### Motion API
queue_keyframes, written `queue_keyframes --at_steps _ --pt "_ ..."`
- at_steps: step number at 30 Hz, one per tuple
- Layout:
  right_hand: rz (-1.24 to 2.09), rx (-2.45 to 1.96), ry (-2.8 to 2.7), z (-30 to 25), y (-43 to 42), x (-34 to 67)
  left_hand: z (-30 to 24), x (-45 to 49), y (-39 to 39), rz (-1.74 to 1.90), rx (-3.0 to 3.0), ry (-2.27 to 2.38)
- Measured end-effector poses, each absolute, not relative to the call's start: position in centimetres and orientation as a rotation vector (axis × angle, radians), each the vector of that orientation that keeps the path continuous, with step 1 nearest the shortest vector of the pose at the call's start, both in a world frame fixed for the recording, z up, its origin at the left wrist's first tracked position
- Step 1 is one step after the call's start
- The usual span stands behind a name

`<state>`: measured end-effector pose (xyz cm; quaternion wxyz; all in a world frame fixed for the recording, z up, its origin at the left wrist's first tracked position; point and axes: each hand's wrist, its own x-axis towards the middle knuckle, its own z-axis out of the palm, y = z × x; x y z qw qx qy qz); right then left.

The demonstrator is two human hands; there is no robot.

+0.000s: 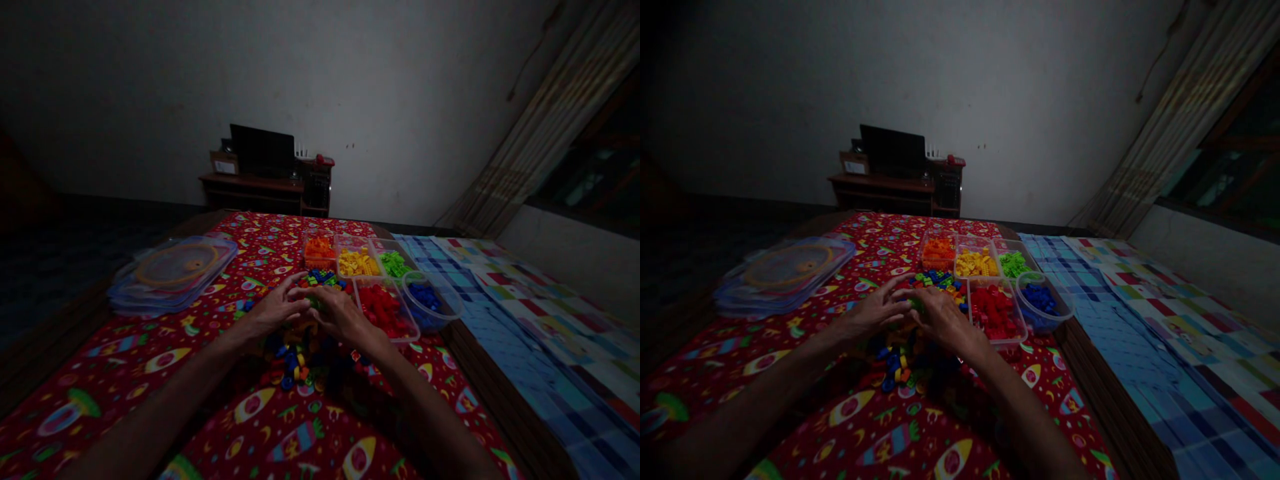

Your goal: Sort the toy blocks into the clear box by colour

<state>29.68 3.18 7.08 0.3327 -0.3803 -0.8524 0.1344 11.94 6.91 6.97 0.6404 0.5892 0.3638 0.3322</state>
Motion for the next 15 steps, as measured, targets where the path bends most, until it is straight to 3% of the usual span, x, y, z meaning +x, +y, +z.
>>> queue_keyframes --at_steps 6,15 --pt "0.232 -1.084 -2.213 7.9 3.2 31.0 6.9 12.1 7.6 0.876 1.382 0.877" --pt "-0.378 -1.959 -1.731 12.5 10.9 42.9 6.4 11.5 8.8 0.977 1.565 0.878"
